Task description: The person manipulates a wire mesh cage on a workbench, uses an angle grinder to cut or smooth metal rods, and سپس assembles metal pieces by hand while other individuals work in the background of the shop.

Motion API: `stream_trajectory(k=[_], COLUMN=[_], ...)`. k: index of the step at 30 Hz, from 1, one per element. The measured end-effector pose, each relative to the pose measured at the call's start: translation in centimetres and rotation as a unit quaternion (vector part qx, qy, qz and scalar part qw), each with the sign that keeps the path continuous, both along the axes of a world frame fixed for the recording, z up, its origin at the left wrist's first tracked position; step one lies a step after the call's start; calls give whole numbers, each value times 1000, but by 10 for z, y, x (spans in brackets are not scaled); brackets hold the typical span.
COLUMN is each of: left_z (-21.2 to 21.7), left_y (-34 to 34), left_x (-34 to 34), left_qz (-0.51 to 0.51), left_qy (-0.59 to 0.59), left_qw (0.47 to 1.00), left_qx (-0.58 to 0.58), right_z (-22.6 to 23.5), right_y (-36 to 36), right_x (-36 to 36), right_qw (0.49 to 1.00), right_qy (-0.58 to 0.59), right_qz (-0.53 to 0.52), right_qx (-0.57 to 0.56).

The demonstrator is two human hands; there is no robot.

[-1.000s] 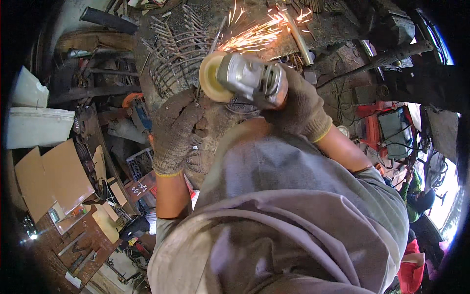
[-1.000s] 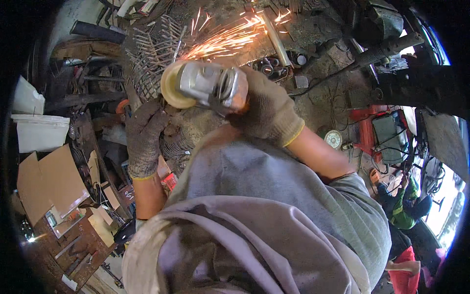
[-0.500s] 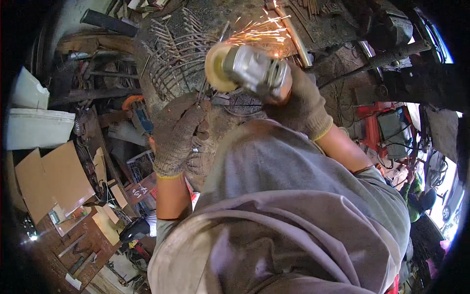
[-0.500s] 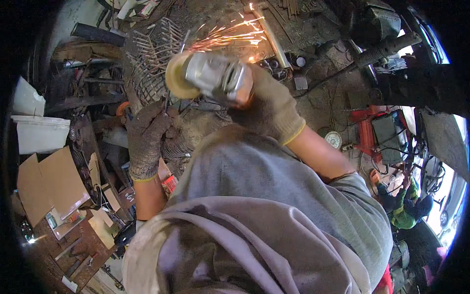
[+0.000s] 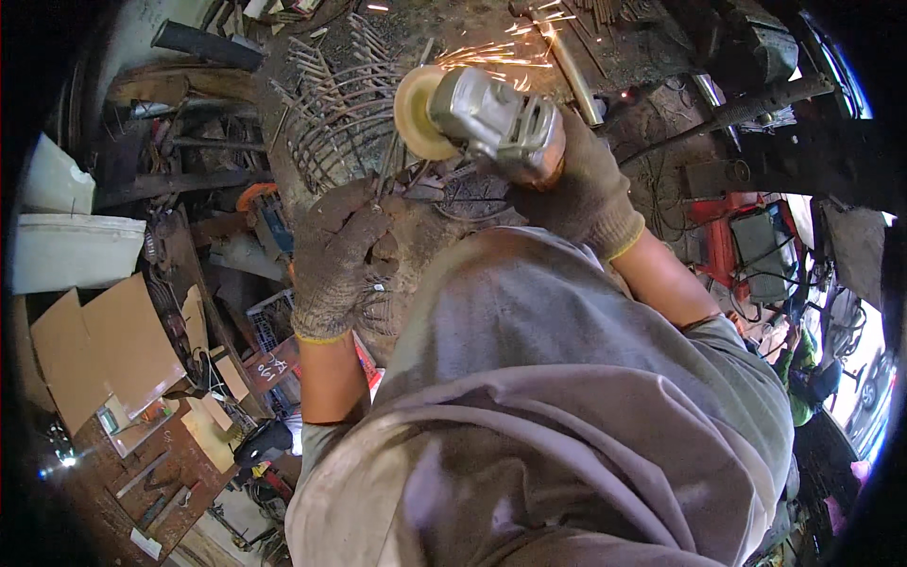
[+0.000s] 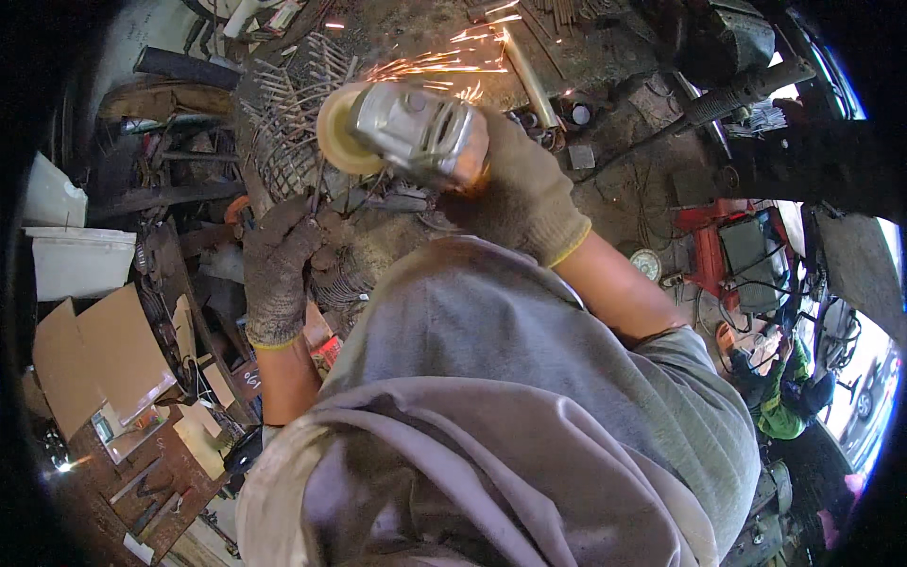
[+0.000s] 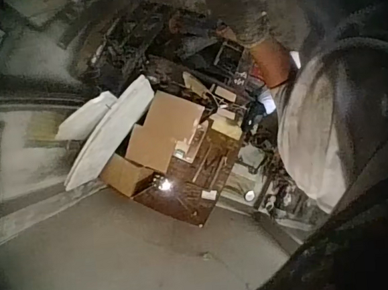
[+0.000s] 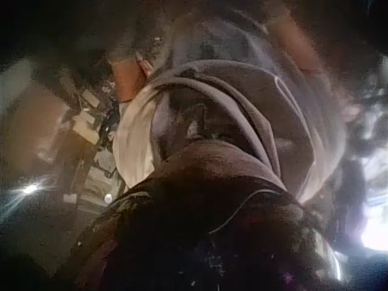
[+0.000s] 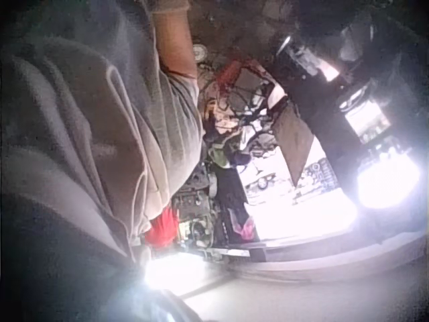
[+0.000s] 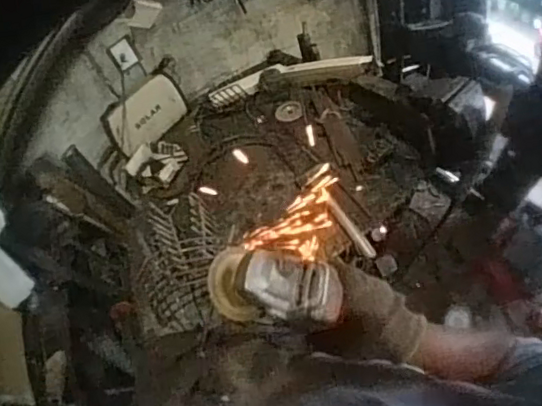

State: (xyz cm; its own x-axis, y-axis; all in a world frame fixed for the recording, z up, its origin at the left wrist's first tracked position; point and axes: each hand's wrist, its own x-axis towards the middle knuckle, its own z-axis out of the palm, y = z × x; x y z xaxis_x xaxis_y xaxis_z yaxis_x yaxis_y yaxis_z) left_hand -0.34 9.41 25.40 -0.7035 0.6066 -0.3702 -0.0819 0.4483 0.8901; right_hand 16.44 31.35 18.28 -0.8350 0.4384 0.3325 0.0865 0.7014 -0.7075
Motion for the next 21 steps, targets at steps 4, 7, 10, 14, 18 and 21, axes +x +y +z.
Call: stream_trajectory(k=[4, 7, 10, 14, 18, 21], left_z=[-21, -2, -4, -1, -9, -9], left_y=[-3, 4, -3, 0, 1, 5], left_x=[-6, 0, -5, -3, -1, -2], left_qz=[-26, 33, 23, 8, -63, -78], left_qy=[137, -37, -86, -48, 192, 247], left_qw=[988, 999, 996, 998, 979, 966], left_qx=[69, 22, 32, 35, 32, 5], right_z=[-6, -1, 19, -1, 11, -6], right_y=[-8, -7, 0, -7, -3, -3], right_x=[3, 5, -2, 1, -1, 1], right_qw=[999, 999, 999, 999, 996, 997], right_qy=[14, 18, -49, -2, -57, 42], right_qz=[-13, 4, 7, -14, -46, 31], right_qx=[-42, -30, -20, -43, -42, -54])
